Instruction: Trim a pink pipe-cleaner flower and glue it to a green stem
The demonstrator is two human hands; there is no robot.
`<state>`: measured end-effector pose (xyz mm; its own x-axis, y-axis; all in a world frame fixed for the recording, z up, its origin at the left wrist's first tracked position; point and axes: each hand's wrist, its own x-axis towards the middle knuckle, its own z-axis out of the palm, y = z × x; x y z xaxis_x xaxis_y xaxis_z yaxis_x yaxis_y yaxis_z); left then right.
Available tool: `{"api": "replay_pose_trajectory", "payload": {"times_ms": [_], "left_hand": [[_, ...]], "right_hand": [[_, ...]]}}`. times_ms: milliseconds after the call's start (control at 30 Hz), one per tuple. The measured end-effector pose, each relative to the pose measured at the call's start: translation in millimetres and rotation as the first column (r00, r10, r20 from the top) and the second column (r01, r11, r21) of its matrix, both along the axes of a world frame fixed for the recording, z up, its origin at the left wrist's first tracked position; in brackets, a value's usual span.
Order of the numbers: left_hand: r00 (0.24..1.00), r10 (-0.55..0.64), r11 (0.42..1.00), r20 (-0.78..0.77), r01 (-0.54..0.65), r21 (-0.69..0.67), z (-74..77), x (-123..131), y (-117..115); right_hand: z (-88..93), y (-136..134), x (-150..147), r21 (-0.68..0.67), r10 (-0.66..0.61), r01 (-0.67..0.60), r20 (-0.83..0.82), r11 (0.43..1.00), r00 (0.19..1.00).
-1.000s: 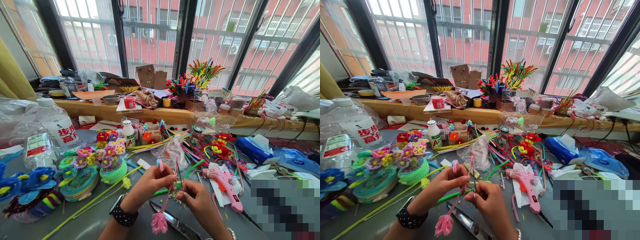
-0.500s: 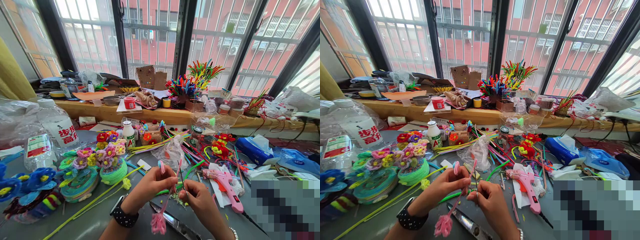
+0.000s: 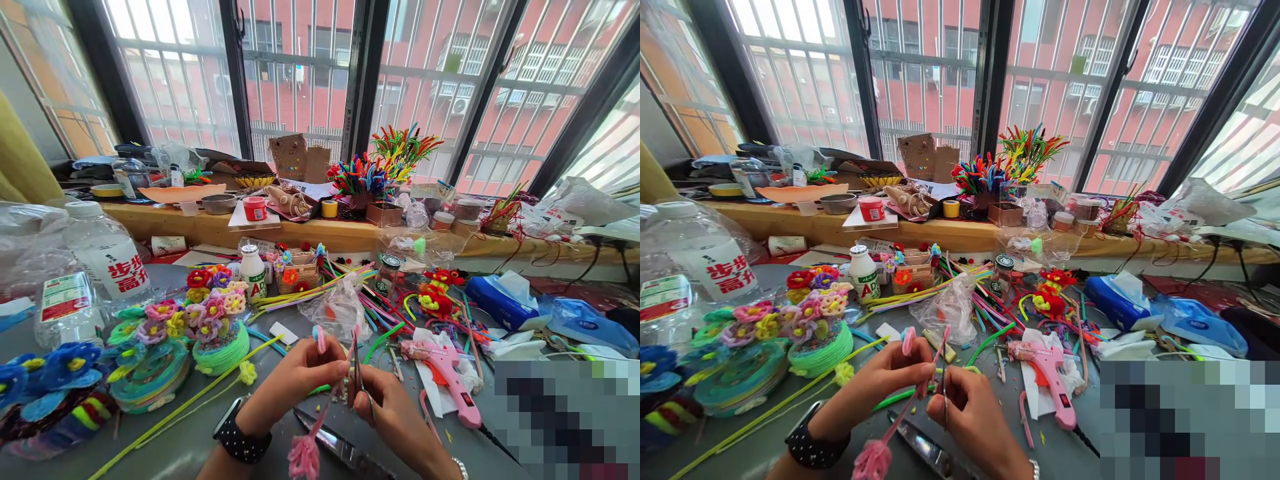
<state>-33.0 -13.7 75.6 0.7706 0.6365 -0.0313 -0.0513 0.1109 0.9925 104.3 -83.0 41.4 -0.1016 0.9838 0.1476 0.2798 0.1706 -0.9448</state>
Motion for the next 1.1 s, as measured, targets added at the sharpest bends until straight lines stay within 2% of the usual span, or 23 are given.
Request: {"api": "replay_pose_trajectory", "payload": {"times_ms": [100, 267, 367, 567, 667, 767, 833, 900, 1000, 1100], "left_hand": [[1.000, -0.008, 1.000, 0.011, 0.008, 0.020, -0.8, 0.7, -0.4], [0.998, 0.052, 0.998, 0.023, -0.052, 0.019, -1.3, 1.1, -0.6], [0.996, 0.087, 0.996, 0.022, -0.088, 0.028, 1.3, 0.7, -0.6], [0.994, 0.105, 0.994, 0.015, -0.106, 0.027, 4.6, 0.9, -1.3], [0.998, 0.063, 0.998, 0.030, -0.063, -0.003, 1.9, 1.4, -1.1], [0.999, -0.025, 0.999, 0.032, 0.026, -0.031, -1.4, 1.4, -0.9], [0.996, -0.083, 0.996, 0.028, 0.084, -0.042, -2.6, 1.1, -0.7], [0.996, -0.086, 0.995, 0.020, 0.087, -0.043, -2.7, 0.8, -0.6], [1.000, -0.001, 1.000, 0.007, 0.001, -0.017, -1.1, 0.4, -0.8], [0.998, 0.070, 0.997, 0.007, -0.070, 0.013, 1.2, 0.2, -1.3]], "right_hand": [[-1.7, 0.9, -0.2, 0.000, -0.005, 0.005, -0.018, 1.000, 1.000], [-4.8, 3.7, -3.3, 0.013, -0.161, 0.160, 0.033, 0.987, 0.986], [-4.5, 4.3, -3.1, 0.014, -0.182, 0.181, 0.042, 0.983, 0.982], [1.1, 1.9, 0.8, 0.050, -0.052, 0.051, 0.012, 0.997, 0.999], [4.0, 0.1, -0.1, 0.063, 0.018, -0.018, 0.001, 0.998, 1.000], [4.0, -0.6, -0.7, 0.061, 0.030, -0.030, -0.003, 0.998, 1.000], [2.8, -0.2, -0.3, 0.055, -0.002, 0.002, -0.002, 0.999, 1.000], [1.4, 0.5, 0.4, 0.034, -0.066, 0.066, 0.014, 0.997, 0.998], [-0.5, 1.8, 1.0, 0.009, -0.161, 0.161, 0.045, 0.987, 0.986], [-2.8, 3.3, 1.5, 0.008, -0.198, 0.198, 0.063, 0.980, 0.978]]}}
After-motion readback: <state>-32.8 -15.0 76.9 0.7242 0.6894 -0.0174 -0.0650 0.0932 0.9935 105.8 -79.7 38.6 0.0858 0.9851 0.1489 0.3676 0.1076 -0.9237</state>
